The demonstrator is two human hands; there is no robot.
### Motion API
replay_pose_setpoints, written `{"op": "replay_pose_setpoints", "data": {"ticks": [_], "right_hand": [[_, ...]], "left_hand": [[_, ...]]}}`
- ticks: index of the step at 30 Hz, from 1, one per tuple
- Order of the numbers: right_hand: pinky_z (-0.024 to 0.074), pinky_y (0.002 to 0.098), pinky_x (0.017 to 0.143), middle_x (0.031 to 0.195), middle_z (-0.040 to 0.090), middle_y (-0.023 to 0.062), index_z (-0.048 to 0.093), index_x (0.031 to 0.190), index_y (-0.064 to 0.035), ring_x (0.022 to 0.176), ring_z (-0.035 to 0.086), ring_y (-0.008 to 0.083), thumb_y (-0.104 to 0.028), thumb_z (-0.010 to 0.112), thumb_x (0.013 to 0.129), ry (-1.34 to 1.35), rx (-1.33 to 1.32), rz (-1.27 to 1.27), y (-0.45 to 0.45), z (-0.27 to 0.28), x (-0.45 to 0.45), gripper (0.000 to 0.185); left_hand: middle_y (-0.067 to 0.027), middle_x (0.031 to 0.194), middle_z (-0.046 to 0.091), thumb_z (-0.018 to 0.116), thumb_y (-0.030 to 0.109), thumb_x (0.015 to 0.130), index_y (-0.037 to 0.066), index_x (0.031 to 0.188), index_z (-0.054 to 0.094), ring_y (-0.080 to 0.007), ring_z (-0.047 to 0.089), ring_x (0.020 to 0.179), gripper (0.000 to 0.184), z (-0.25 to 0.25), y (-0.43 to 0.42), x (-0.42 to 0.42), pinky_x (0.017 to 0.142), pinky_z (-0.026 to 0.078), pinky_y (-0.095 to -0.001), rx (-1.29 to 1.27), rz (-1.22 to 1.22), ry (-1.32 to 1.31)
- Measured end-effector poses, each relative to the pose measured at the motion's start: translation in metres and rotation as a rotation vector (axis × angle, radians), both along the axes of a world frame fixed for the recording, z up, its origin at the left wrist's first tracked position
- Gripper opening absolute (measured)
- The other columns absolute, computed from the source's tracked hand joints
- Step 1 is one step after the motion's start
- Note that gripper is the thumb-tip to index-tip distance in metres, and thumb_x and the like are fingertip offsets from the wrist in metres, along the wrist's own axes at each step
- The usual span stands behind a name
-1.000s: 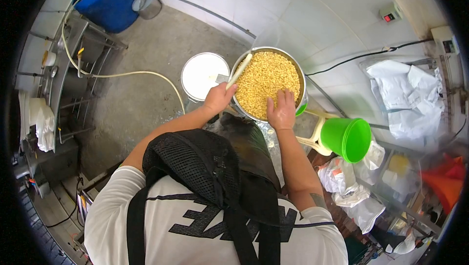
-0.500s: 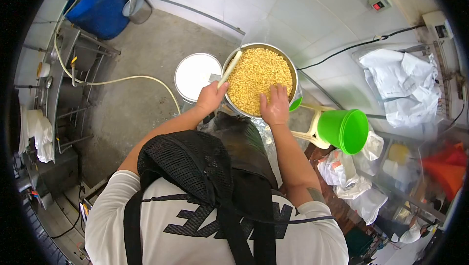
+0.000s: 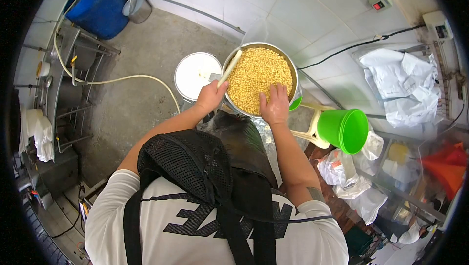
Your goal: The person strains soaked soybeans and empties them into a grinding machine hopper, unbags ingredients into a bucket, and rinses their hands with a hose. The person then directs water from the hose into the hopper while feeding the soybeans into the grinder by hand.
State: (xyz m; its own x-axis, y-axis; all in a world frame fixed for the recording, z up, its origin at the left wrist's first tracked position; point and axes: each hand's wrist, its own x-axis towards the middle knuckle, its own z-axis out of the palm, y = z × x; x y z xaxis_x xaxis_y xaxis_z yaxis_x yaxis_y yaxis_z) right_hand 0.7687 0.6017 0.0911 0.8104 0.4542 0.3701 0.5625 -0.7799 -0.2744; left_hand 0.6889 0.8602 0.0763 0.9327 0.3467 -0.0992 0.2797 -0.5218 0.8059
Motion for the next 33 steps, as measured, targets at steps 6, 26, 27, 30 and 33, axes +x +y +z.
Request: {"op": "replay_pose_setpoints", "data": {"ticks": [6, 26, 27, 30, 33], "right_hand": [[0.0407, 0.0533, 0.113, 0.137, 0.057, 0.0299, 0.062, 0.128, 0.0045, 0.13, 0.05, 0.0498, -0.032, 0.069, 0.094, -0.026, -0.003, 0.009, 0.0, -0.0009, 0.0004, 0.05], [0.0414, 0.0558, 0.112, 0.137, 0.057, 0.0274, 0.064, 0.127, 0.0017, 0.132, 0.05, 0.0503, -0.035, 0.07, 0.093, -0.034, -0.018, -0.006, -0.0065, -0.0059, -0.0012, 0.051], [0.0414, 0.0558, 0.112, 0.137, 0.057, 0.0274, 0.064, 0.127, 0.0017, 0.132, 0.05, 0.0503, -0.035, 0.07, 0.093, -0.034, -0.018, -0.004, -0.0063, -0.0046, -0.0013, 0.051], [0.0412, 0.0555, 0.112, 0.137, 0.057, 0.0275, 0.064, 0.127, 0.0017, 0.132, 0.049, 0.0502, -0.036, 0.069, 0.094, -0.019, -0.027, -0.003, -0.0058, -0.0022, -0.0009, 0.051], [0.0406, 0.0554, 0.113, 0.137, 0.057, 0.0276, 0.064, 0.128, 0.0017, 0.133, 0.049, 0.0501, -0.036, 0.069, 0.094, -0.019, -0.034, -0.005, -0.0055, -0.0027, -0.0003, 0.051]], "left_hand": [[-0.0287, 0.082, 0.07, 0.052, 0.051, 0.104, -0.002, 0.095, 0.065, -0.0486, 0.069, 0.08, 0.056, -0.0002, 0.0004, 0.0003, 0.074, 0.054, -0.055, -0.008, -0.004, 0.044], [-0.0259, 0.077, 0.069, 0.052, 0.051, 0.105, -0.004, 0.097, 0.063, -0.0443, 0.07, 0.077, 0.057, 0.0, -0.0053, -0.0012, 0.073, 0.055, -0.05, -0.003, -0.015, 0.052], [-0.0259, 0.077, 0.069, 0.052, 0.051, 0.105, -0.004, 0.097, 0.063, -0.0443, 0.07, 0.077, 0.057, -0.0011, -0.0053, -0.0011, 0.073, 0.055, -0.05, -0.003, -0.013, 0.052], [-0.025, 0.076, 0.069, 0.052, 0.051, 0.105, -0.004, 0.096, 0.063, -0.0428, 0.071, 0.075, 0.056, -0.003, -0.005, -0.0011, 0.072, 0.055, -0.0495, -0.035, -0.011, 0.054], [-0.0242, 0.075, 0.069, 0.053, 0.05, 0.105, -0.004, 0.095, 0.063, -0.0407, 0.072, 0.074, 0.056, -0.0018, -0.0048, -0.0016, 0.072, 0.055, -0.0491, -0.019, -0.014, 0.033]]}}
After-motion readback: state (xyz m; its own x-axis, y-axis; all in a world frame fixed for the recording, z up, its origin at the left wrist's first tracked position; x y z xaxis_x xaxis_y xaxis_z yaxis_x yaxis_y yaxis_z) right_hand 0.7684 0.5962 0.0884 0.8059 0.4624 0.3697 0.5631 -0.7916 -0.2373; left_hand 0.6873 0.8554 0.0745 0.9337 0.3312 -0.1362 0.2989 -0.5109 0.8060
